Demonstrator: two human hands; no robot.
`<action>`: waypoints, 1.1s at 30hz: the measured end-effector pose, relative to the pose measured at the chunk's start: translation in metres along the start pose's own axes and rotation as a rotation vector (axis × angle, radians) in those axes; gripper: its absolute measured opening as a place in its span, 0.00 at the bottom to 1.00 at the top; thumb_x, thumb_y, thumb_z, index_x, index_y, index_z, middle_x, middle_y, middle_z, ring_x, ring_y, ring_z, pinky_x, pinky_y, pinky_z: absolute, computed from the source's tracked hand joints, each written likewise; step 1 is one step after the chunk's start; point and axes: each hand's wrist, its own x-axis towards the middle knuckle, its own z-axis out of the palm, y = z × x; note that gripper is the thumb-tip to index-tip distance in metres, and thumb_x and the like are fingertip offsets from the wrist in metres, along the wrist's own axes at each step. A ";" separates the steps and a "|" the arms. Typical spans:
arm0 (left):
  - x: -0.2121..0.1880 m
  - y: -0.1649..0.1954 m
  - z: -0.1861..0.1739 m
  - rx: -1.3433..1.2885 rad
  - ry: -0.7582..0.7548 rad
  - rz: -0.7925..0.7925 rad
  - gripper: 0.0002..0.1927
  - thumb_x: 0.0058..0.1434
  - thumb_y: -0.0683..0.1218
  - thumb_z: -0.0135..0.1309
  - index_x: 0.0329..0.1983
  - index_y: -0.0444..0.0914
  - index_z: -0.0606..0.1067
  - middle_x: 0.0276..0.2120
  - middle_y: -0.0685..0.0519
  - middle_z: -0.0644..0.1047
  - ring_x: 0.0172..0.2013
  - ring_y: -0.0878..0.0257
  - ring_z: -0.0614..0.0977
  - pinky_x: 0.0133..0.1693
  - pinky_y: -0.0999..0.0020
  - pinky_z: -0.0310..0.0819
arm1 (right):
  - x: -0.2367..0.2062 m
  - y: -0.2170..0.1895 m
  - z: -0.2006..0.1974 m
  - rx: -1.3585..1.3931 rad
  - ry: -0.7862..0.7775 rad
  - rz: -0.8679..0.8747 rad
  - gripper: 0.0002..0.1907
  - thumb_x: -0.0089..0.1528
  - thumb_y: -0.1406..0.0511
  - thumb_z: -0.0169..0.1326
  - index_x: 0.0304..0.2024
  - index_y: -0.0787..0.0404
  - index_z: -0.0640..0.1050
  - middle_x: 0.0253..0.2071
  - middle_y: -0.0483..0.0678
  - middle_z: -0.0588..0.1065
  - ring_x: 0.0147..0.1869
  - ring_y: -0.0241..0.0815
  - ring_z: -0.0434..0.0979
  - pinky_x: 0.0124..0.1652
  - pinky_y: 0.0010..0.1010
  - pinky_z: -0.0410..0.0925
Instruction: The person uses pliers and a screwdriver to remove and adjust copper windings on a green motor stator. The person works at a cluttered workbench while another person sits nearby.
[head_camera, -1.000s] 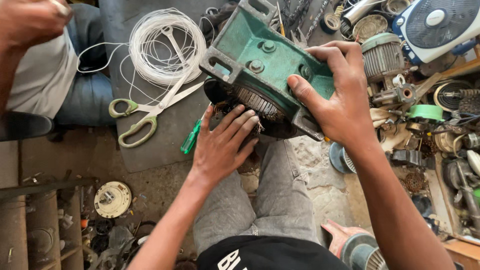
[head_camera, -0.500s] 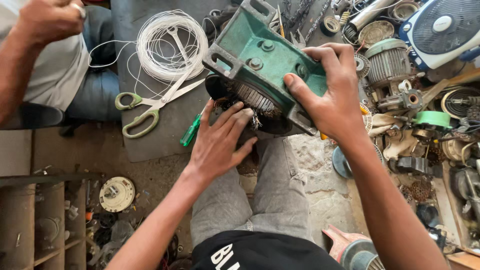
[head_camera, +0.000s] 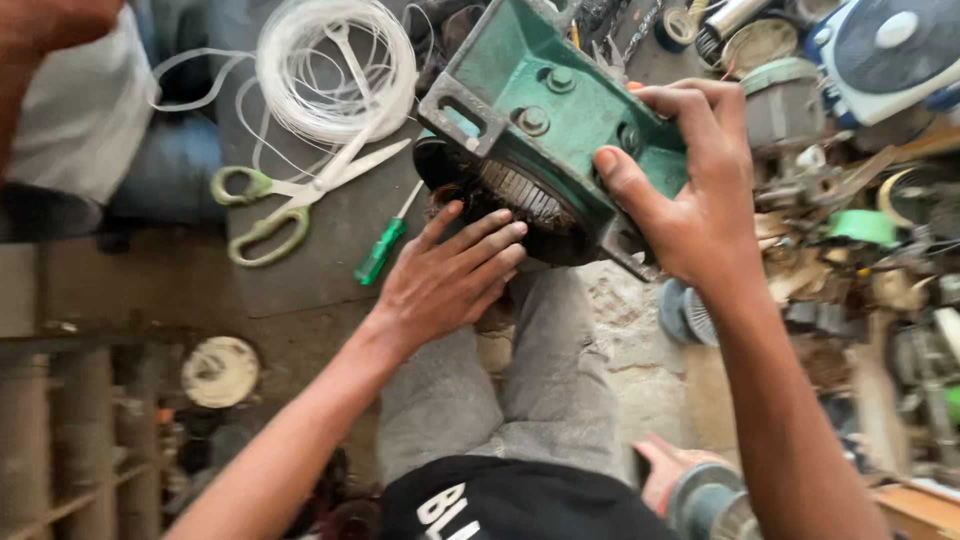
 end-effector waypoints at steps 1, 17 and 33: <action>0.000 -0.002 0.003 -0.003 -0.017 0.026 0.17 0.68 0.52 0.55 0.58 0.45 0.76 0.65 0.58 0.73 0.69 0.64 0.68 0.73 0.52 0.46 | 0.001 0.001 0.000 -0.005 0.001 -0.021 0.23 0.66 0.59 0.61 0.58 0.67 0.73 0.56 0.55 0.67 0.62 0.50 0.70 0.63 0.39 0.66; -0.012 0.051 -0.035 -0.269 0.106 -0.251 0.24 0.63 0.43 0.54 0.64 0.39 0.73 0.66 0.51 0.71 0.69 0.56 0.68 0.71 0.44 0.51 | 0.001 0.013 -0.003 0.003 -0.046 -0.059 0.23 0.69 0.58 0.63 0.60 0.66 0.75 0.58 0.55 0.67 0.63 0.48 0.69 0.64 0.38 0.66; -0.055 0.116 -0.113 -0.259 0.236 -0.680 0.11 0.61 0.40 0.57 0.46 0.37 0.79 0.48 0.50 0.81 0.52 0.51 0.80 0.55 0.58 0.72 | 0.055 0.023 -0.028 0.125 -0.254 -0.209 0.27 0.61 0.53 0.64 0.56 0.62 0.80 0.63 0.53 0.68 0.68 0.50 0.70 0.64 0.40 0.64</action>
